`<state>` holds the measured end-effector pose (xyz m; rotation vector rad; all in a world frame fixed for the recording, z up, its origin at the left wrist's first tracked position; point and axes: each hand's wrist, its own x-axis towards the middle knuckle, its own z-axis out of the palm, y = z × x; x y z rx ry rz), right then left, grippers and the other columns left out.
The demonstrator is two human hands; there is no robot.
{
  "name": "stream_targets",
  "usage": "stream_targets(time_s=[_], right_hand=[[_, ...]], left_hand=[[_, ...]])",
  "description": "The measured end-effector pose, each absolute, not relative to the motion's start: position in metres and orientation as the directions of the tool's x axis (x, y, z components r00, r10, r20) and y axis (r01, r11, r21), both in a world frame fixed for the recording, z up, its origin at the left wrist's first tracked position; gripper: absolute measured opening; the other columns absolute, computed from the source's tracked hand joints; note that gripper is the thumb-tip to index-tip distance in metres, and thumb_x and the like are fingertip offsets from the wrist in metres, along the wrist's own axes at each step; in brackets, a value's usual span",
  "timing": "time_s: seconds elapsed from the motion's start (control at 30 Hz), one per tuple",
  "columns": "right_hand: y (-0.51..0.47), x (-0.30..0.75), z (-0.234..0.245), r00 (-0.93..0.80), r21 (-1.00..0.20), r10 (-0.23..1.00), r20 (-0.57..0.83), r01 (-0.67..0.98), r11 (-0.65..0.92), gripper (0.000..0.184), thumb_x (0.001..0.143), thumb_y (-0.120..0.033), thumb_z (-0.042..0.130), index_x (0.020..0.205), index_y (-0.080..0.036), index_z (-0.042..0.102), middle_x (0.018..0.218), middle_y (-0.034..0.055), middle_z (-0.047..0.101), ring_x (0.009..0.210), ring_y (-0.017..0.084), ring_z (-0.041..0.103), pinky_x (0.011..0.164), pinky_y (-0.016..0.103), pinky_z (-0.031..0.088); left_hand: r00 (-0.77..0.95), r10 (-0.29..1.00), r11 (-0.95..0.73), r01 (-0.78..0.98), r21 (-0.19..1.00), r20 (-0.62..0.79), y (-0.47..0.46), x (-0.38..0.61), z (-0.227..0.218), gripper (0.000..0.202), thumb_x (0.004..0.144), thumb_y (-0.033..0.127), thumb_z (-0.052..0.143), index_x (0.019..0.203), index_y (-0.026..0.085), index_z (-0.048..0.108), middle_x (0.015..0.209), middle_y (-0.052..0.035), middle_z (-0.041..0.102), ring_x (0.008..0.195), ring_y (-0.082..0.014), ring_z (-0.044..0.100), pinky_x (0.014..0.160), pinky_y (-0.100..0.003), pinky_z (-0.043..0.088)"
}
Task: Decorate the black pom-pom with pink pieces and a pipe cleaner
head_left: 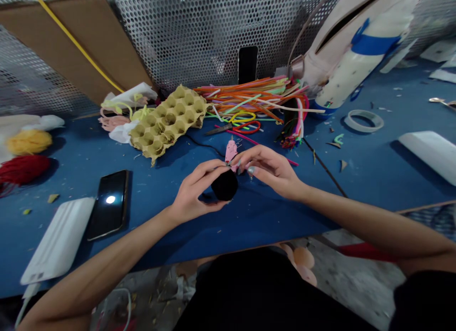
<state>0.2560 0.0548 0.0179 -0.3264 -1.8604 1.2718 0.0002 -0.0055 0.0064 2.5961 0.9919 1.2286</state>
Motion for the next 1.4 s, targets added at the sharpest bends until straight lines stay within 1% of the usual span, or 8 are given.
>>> stream_targets(time_s=[0.27, 0.6, 0.77, 1.0, 1.1, 1.2, 1.3, 1.4], right_hand=[[0.06, 0.253, 0.015, -0.622, -0.907, 0.662, 0.418, -0.326, 0.267, 0.02, 0.105, -0.036, 0.066, 0.118, -0.022, 0.065, 0.118, 0.0075, 0.075, 0.091, 0.013, 0.067, 0.073, 0.025, 0.053], [0.062, 0.253, 0.009, -0.669, -0.912, 0.671, 0.319, -0.41, 0.025, 0.025, 0.101, -0.037, 0.071, 0.12, -0.022, 0.065, 0.121, 0.0086, 0.077, 0.087, 0.014, 0.068, 0.072, 0.025, 0.052], [0.063, 0.254, 0.01, -0.734, -0.894, 0.644, 0.216, -0.413, -0.171, 0.029, 0.1, -0.035, 0.072, 0.125, -0.023, 0.066, 0.128, 0.009, 0.075, 0.09, 0.013, 0.067, 0.071, 0.023, 0.052], [0.063, 0.253, 0.012, -0.734, -0.81, 0.679, 0.015, -0.407, -0.422, 0.038, 0.09, -0.039, 0.082, 0.123, -0.024, 0.071, 0.114, 0.0038, 0.074, 0.076, 0.011, 0.061, 0.066, 0.022, 0.05], [0.065, 0.254, 0.014, -0.708, -0.82, 0.706, 0.026, -0.42, -0.39, 0.037, 0.091, -0.038, 0.081, 0.124, -0.025, 0.071, 0.114, 0.0043, 0.072, 0.074, 0.011, 0.058, 0.064, 0.023, 0.049], [0.065, 0.254, 0.014, -0.676, -0.866, 0.726, 0.129, -0.433, -0.249, 0.031, 0.093, -0.039, 0.08, 0.119, -0.025, 0.071, 0.111, 0.0031, 0.068, 0.073, 0.011, 0.056, 0.061, 0.023, 0.045], [0.063, 0.253, 0.014, -0.609, -0.916, 0.733, 0.304, -0.397, 0.05, 0.022, 0.098, -0.038, 0.075, 0.114, -0.025, 0.072, 0.108, 0.0028, 0.065, 0.078, 0.012, 0.056, 0.063, 0.024, 0.044], [0.06, 0.253, 0.014, -0.518, -0.858, 0.692, 0.503, -0.205, 0.471, 0.012, 0.103, -0.032, 0.069, 0.109, -0.024, 0.075, 0.112, 0.0051, 0.064, 0.093, 0.015, 0.06, 0.072, 0.027, 0.049]], left_hand=[[0.472, 0.595, -0.786, 0.509, 0.35, 0.651, -0.006, 0.0, 0.007, 0.068, 0.087, 0.022, 0.081, 0.15, 0.024, 0.057, 0.137, -0.0136, 0.069, 0.127, -0.0293, 0.069, 0.108, -0.046, 0.061], [0.486, 0.595, -0.794, 0.477, 0.376, 0.64, -0.005, -0.002, 0.009, 0.065, 0.088, 0.023, 0.082, 0.149, 0.023, 0.058, 0.139, -0.0133, 0.067, 0.128, -0.028, 0.068, 0.109, -0.043, 0.061], [0.485, 0.574, -0.808, 0.467, 0.36, 0.659, -0.005, -0.003, 0.01, 0.064, 0.088, 0.021, 0.082, 0.147, 0.02, 0.059, 0.14, -0.0141, 0.067, 0.129, -0.0269, 0.068, 0.111, -0.041, 0.059], [0.519, 0.564, -0.82, 0.445, 0.361, 0.642, -0.006, -0.001, 0.009, 0.063, 0.089, 0.023, 0.082, 0.147, 0.018, 0.058, 0.14, -0.0151, 0.068, 0.13, -0.0271, 0.068, 0.112, -0.04, 0.059], [0.519, 0.578, -0.811, 0.451, 0.373, 0.629, -0.004, -0.002, 0.006, 0.065, 0.089, 0.024, 0.082, 0.148, 0.02, 0.057, 0.141, -0.0148, 0.067, 0.13, -0.028, 0.068, 0.112, -0.042, 0.059], [0.509, 0.593, -0.799, 0.467, 0.379, 0.623, -0.003, -0.003, 0.005, 0.065, 0.088, 0.023, 0.082, 0.148, 0.021, 0.057, 0.141, -0.0141, 0.067, 0.13, -0.0285, 0.068, 0.111, -0.043, 0.06], [0.501, 0.596, -0.796, 0.47, 0.381, 0.627, -0.003, -0.003, 0.006, 0.063, 0.088, 0.022, 0.081, 0.147, 0.02, 0.058, 0.139, -0.0138, 0.068, 0.129, -0.0275, 0.068, 0.111, -0.042, 0.06], [0.502, 0.587, -0.8, 0.479, 0.36, 0.636, -0.003, -0.002, 0.006, 0.061, 0.089, 0.023, 0.08, 0.146, 0.02, 0.058, 0.139, -0.0137, 0.068, 0.128, -0.0269, 0.069, 0.111, -0.041, 0.06]])
